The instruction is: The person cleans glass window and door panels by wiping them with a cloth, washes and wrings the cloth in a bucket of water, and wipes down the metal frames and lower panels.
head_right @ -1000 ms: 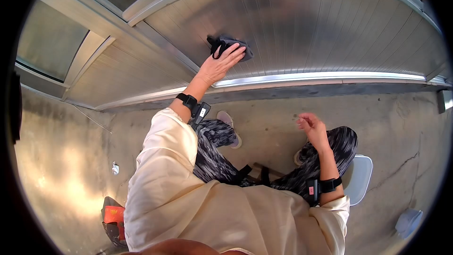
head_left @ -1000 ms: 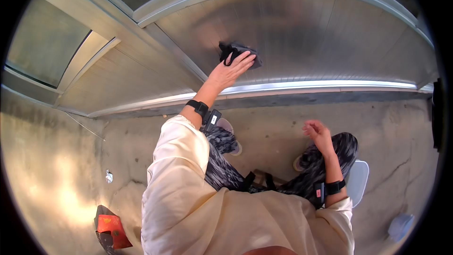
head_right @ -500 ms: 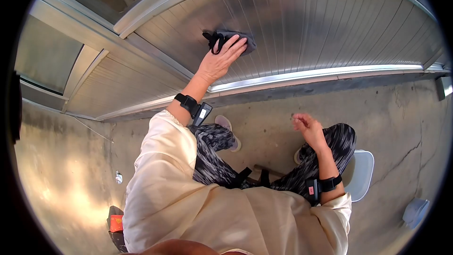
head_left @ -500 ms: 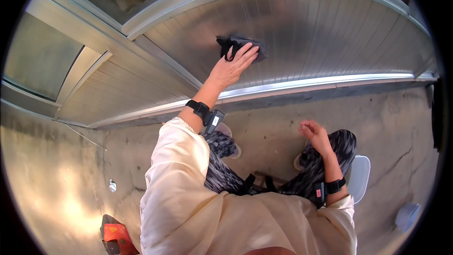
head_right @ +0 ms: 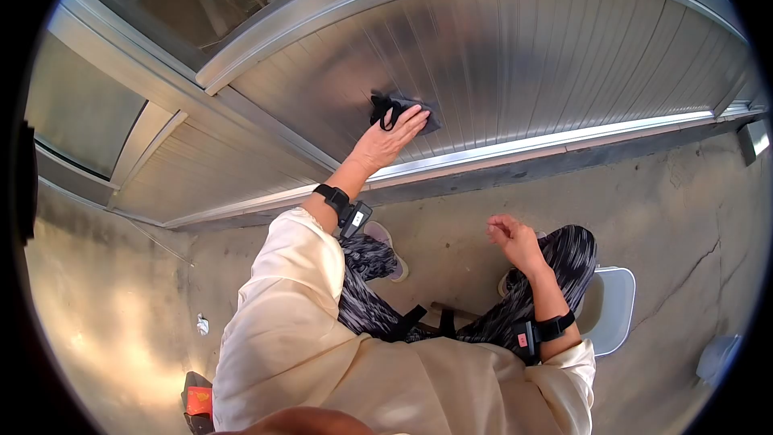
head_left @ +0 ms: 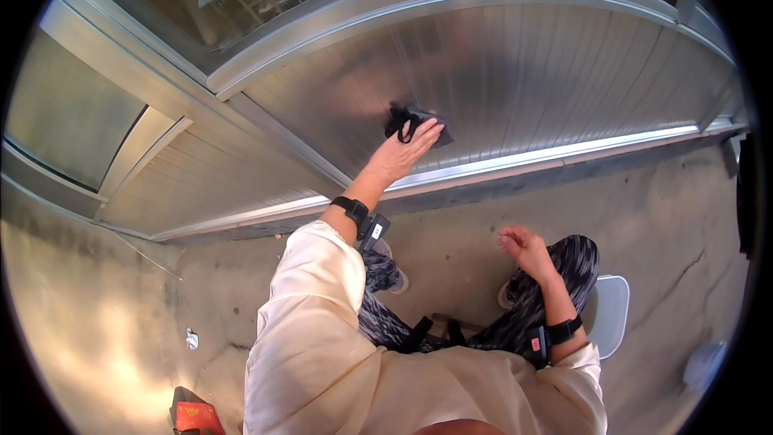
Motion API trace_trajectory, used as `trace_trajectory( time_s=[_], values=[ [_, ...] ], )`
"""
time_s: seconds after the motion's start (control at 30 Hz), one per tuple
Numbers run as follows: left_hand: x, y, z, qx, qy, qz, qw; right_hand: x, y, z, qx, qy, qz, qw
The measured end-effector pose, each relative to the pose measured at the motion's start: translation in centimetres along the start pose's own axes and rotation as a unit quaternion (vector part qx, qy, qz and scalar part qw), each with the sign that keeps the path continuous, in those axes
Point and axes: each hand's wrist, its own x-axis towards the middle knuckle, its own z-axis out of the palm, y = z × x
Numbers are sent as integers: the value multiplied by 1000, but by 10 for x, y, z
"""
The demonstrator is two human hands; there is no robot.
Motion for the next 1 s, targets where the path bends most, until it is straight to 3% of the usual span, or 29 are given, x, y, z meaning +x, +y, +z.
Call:
trace_trajectory(
  time_s=[0.1, 0.23, 0.37, 0.43, 0.5, 0.57, 0.67, 0.7, 0.83, 1.0],
  values=[
    [-1, 3, 10, 0, -20, 27, 999, 1, -2, -9, -13, 7, -1, 1000],
    [15, -56, -61, -12, 111, -116, 987, -7, -7, -4, -38, 12, 6, 999],
    [44, -80, -80, -23, 256, -219, 941, -5, -14, -4, -37, 14, 3, 999],
    [48, -62, -66, -13, 239, -219, 946, -6, -13, -4, -42, 7, -6, 999],
    [46, -35, -45, -70, 168, -130, 975, -5, -12, -4, -40, 7, -5, 999],
    [38, -8, -15, -37, 73, -17, 996, -5, -11, -2, -40, 6, -9, 999],
    [35, -9, -6, 21, 58, 21, 998, -5, -9, -4, -54, 12, 3, 998],
    [37, -17, -22, -53, 58, -13, 997, -7, -9, -5, -60, 1, 3, 998],
    [61, -67, -80, -32, 188, -139, 972, -10, -7, -5, -95, 11, -12, 995],
    [101, -67, -80, -19, 296, -185, 937, -6, -6, 0, -84, 31, -77, 993]
  ],
)
